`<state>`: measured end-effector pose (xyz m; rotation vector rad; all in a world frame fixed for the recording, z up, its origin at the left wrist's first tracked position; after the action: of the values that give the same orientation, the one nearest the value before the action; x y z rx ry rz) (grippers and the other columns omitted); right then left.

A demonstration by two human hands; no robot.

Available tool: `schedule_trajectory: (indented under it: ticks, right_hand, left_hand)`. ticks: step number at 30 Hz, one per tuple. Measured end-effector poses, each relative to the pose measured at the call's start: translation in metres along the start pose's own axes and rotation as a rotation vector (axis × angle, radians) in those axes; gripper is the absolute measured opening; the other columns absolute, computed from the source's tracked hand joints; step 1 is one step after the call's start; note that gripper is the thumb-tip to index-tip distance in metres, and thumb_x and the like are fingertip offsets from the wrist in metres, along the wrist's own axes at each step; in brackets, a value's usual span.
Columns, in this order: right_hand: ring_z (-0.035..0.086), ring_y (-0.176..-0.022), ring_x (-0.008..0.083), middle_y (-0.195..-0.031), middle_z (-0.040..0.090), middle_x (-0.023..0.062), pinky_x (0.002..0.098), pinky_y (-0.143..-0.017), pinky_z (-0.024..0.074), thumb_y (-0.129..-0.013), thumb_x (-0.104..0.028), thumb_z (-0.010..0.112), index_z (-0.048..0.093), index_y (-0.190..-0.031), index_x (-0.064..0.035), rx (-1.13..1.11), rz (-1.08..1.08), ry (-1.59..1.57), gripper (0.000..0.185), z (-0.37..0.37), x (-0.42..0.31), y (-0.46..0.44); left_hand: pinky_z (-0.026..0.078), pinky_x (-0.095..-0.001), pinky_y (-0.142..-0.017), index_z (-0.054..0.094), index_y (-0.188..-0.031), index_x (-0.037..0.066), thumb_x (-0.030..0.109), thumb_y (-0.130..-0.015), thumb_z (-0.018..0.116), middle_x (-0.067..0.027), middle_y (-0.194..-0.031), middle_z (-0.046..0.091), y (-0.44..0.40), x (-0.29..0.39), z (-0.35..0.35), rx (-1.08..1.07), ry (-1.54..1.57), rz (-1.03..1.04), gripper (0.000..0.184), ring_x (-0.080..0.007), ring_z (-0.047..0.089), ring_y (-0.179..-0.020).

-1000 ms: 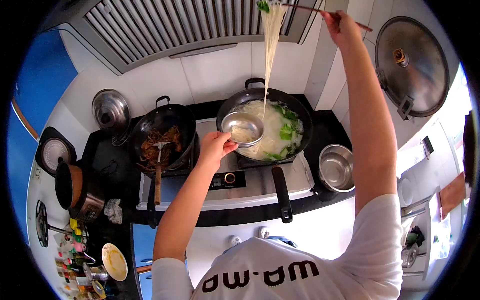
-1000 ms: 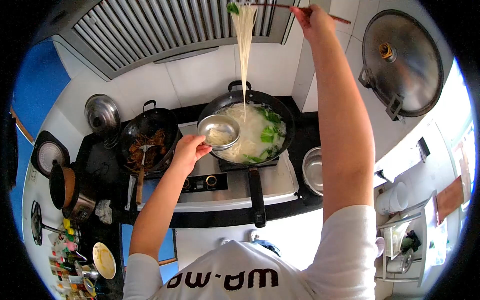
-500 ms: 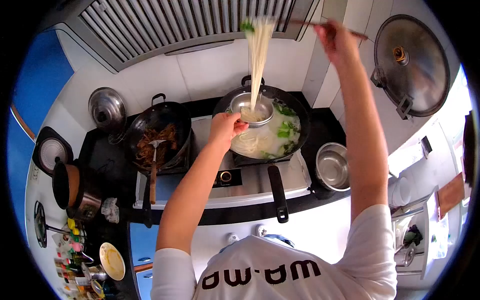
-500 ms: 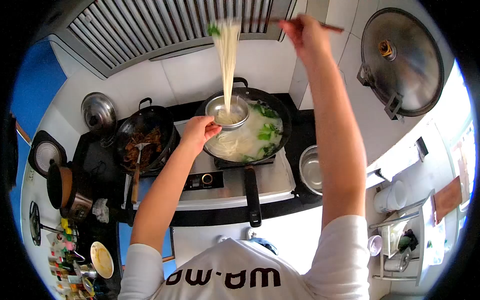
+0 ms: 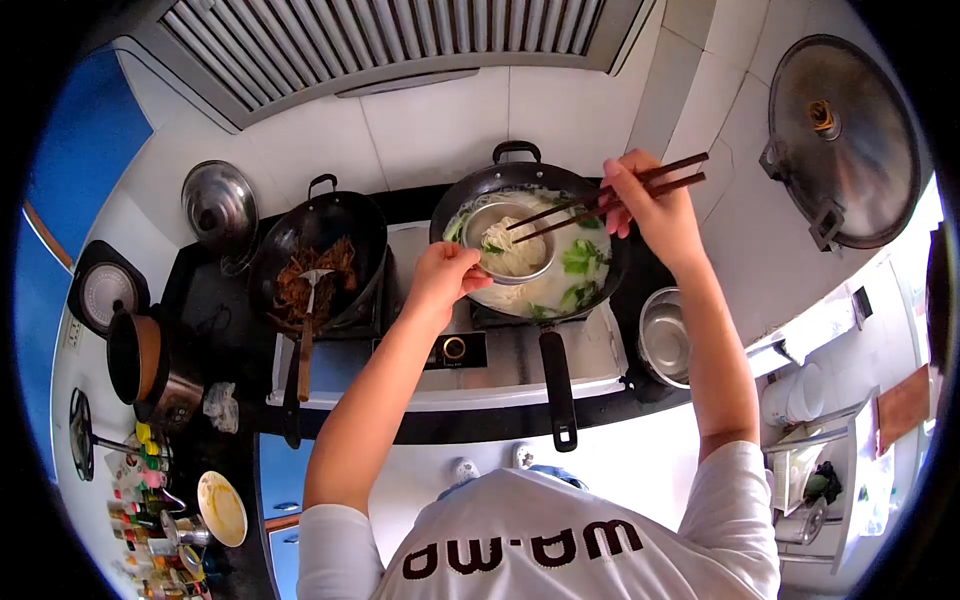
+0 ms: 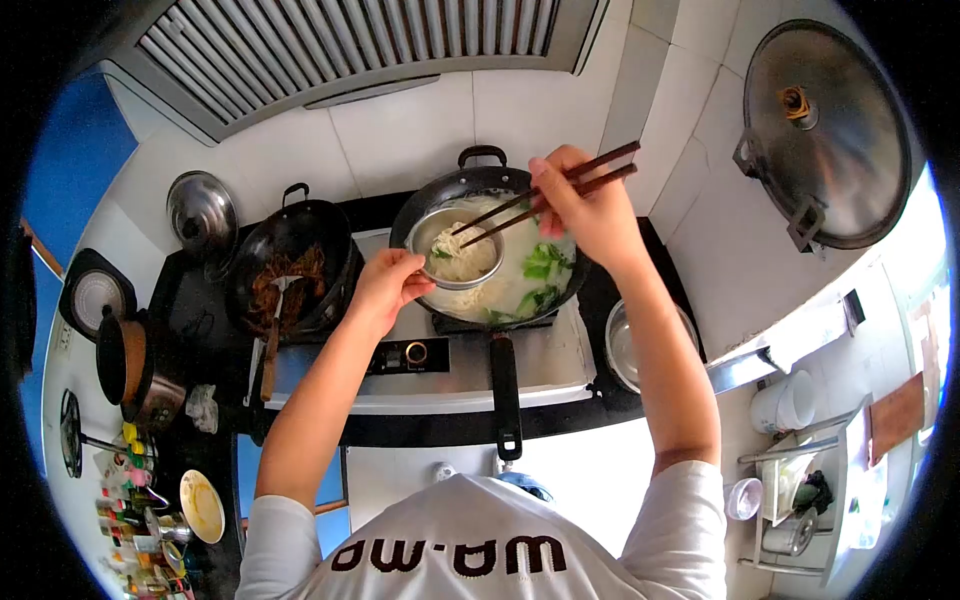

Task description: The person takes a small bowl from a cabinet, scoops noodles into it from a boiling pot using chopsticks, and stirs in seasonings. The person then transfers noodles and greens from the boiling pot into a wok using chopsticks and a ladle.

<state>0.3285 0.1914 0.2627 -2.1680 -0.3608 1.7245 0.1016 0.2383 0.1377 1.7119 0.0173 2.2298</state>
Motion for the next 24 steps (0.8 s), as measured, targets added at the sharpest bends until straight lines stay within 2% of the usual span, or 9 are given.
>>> schedule_trajectory:
  ticks: [4, 6, 9, 18, 24]
  right_hand:
    - [0.053, -0.045, 0.0102, -0.06, 0.053, 0.0036, 0.0218, -0.041, 0.0403, -0.087, -0.024, 0.053, 0.049, -0.074, -0.0012, -0.038, 0.013, -0.123, 0.027, 0.017, 0.017, 0.005]
    - [0.055, -0.046, 0.0121, -0.06, 0.052, 0.0046, 0.0224, -0.041, 0.0426, -0.087, -0.021, 0.053, 0.049, -0.074, -0.0002, -0.057, 0.031, -0.089, 0.025, 0.019, 0.021, 0.005]
    - [0.058, -0.048, 0.0173, -0.06, 0.054, 0.0087, 0.0255, -0.042, 0.0477, -0.086, -0.019, 0.053, 0.049, -0.073, 0.0024, 0.107, 0.066, -0.202, 0.025, 0.009, 0.016, 0.003]
    - [0.058, -0.048, 0.0188, -0.062, 0.055, 0.0104, 0.024, -0.042, 0.0476, -0.086, -0.019, 0.052, 0.05, -0.076, 0.0003, 0.31, -0.029, -0.456, 0.023, -0.03, 0.008, -0.011]
    - [0.058, -0.05, 0.0165, -0.062, 0.056, 0.0102, 0.023, -0.043, 0.0474, -0.087, -0.017, 0.051, 0.051, -0.076, 0.0003, 0.295, -0.091, -0.512, 0.02, -0.048, -0.002, -0.019]
  left_hand:
    - [0.052, -0.0269, -0.063, 0.049, -0.077, 0.005, 0.011, -0.082, 0.056, -0.005, -0.071, 0.055, 0.009, -0.001, 0.004, -0.016, -0.015, 0.049, 0.011, -0.0133, 0.057, -0.063]
    - [0.052, -0.0272, -0.063, 0.049, -0.078, 0.004, 0.01, -0.082, 0.056, -0.0051, -0.071, 0.055, 0.016, 0.002, 0.009, -0.006, -0.013, 0.056, 0.01, -0.0135, 0.057, -0.063]
    - [0.053, -0.0275, -0.063, 0.047, -0.081, 0.004, 0.01, -0.082, 0.056, -0.0054, -0.072, 0.055, 0.017, -0.001, 0.006, 0.016, 0.012, 0.061, 0.011, -0.0138, 0.057, -0.062]
    - [0.053, -0.0273, -0.063, 0.047, -0.083, 0.003, 0.011, -0.082, 0.056, -0.0058, -0.073, 0.054, 0.02, -0.008, 0.0, 0.041, 0.061, 0.026, 0.012, -0.0134, 0.057, -0.065]
    - [0.053, -0.0273, -0.063, 0.048, -0.08, 0.004, 0.012, -0.082, 0.055, -0.0059, -0.073, 0.054, 0.02, -0.012, 0.0, 0.042, 0.075, 0.013, 0.011, -0.0137, 0.057, -0.065]
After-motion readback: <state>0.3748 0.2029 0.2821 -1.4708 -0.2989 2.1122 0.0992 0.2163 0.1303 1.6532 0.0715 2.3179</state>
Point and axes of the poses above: each hand's wrist, its own y-axis away from the middle knuckle, its own z-axis out of the palm, x = y × z, the point moved 3 cm from there along -y, towards the middle knuckle
